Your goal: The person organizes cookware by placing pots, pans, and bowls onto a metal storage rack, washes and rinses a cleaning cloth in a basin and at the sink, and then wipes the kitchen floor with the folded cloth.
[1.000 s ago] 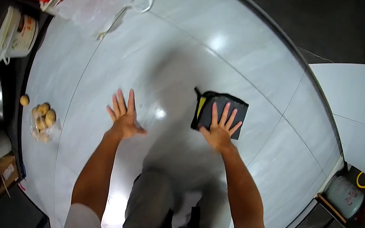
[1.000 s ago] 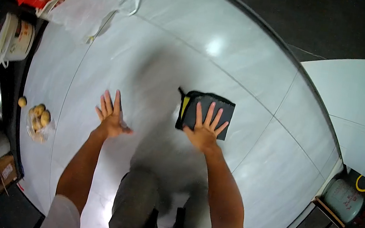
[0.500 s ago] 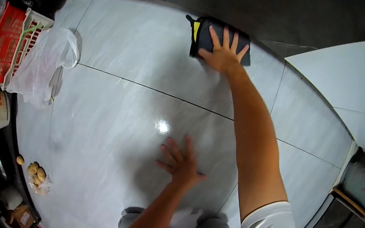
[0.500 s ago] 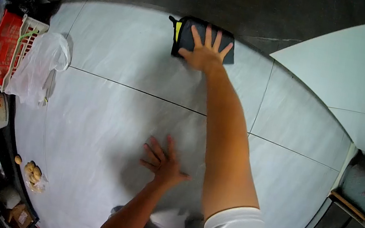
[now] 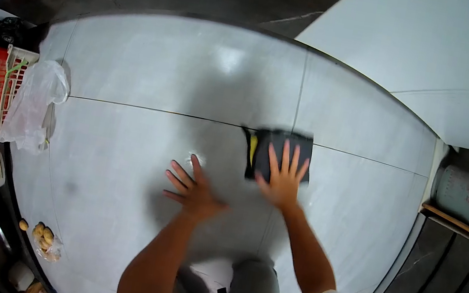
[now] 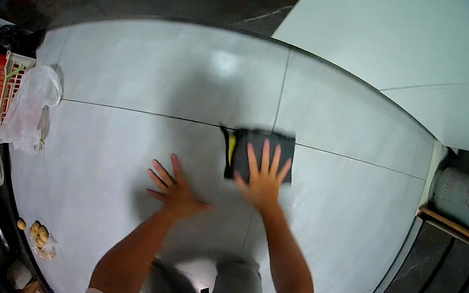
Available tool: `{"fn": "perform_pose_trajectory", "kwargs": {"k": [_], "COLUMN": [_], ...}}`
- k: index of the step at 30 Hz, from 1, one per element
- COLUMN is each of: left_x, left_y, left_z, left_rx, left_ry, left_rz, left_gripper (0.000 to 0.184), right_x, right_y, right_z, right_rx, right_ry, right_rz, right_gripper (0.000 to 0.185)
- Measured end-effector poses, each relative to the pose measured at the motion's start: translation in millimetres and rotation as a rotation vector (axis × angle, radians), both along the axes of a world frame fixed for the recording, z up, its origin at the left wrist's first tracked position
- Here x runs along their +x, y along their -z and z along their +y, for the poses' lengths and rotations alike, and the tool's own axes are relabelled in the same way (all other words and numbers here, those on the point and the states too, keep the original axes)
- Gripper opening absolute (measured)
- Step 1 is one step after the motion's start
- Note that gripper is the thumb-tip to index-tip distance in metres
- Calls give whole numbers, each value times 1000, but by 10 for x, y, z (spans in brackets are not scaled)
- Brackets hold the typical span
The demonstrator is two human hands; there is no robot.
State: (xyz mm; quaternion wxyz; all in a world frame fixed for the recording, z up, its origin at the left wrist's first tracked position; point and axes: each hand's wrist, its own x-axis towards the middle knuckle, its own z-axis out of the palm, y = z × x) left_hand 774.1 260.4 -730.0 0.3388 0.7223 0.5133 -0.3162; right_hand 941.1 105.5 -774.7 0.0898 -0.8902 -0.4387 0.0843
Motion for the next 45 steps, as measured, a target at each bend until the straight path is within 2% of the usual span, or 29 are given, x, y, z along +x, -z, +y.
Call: {"fn": "perform_pose_trajectory", "kwargs": {"k": [4, 8, 10, 13, 16, 23, 27, 31, 36, 40, 44, 45], "left_x": [2, 46, 88, 126, 133, 122, 122, 99, 132, 86, 15, 27], "left_y": [-53, -120, -160, -140, -51, 31, 59, 46, -16, 41, 123, 105], "left_z": [-7, -39, -38, -37, -17, -17, 6, -24, -86, -126, -141, -163], "left_rx": [-11, 4, -27, -33, -45, -41, -33, -36, 19, 70, 78, 80], "left_ry": [12, 10, -2, -35, -55, -30, -5, 12, 16, 16, -2, -10], "left_rz": [27, 43, 64, 59, 77, 48, 87, 86, 98, 87, 47, 20], "left_gripper": [161, 161, 161, 161, 162, 158, 161, 163, 162, 162, 161, 162], "right_x": [-1128, -978, -633, 27, 927, 2810, 3229, 3100, 2423, 1442, -72, -475], "right_y": [60, 14, -59, -12, -124, 61, 94, 176, 192, 176, 83, 187], "right_z": [-1562, -1678, -1425, -973, -364, 554, 720, 494, -357, -1340, -2433, -2682], "right_rx": [-189, -280, -377, -288, -344, -304, -311, -244, -217, -247, -355, -399], "right_ry": [90, 48, 117, 275, 342, 444, 523, 455, 394, 405, 486, 504], "right_rz": [150, 226, 316, 329, 383, 290, 241, 142, 89, 153, 310, 273], "right_gripper": [93, 99, 103, 105, 104, 99, 95, 92, 89, 93, 100, 104]}}
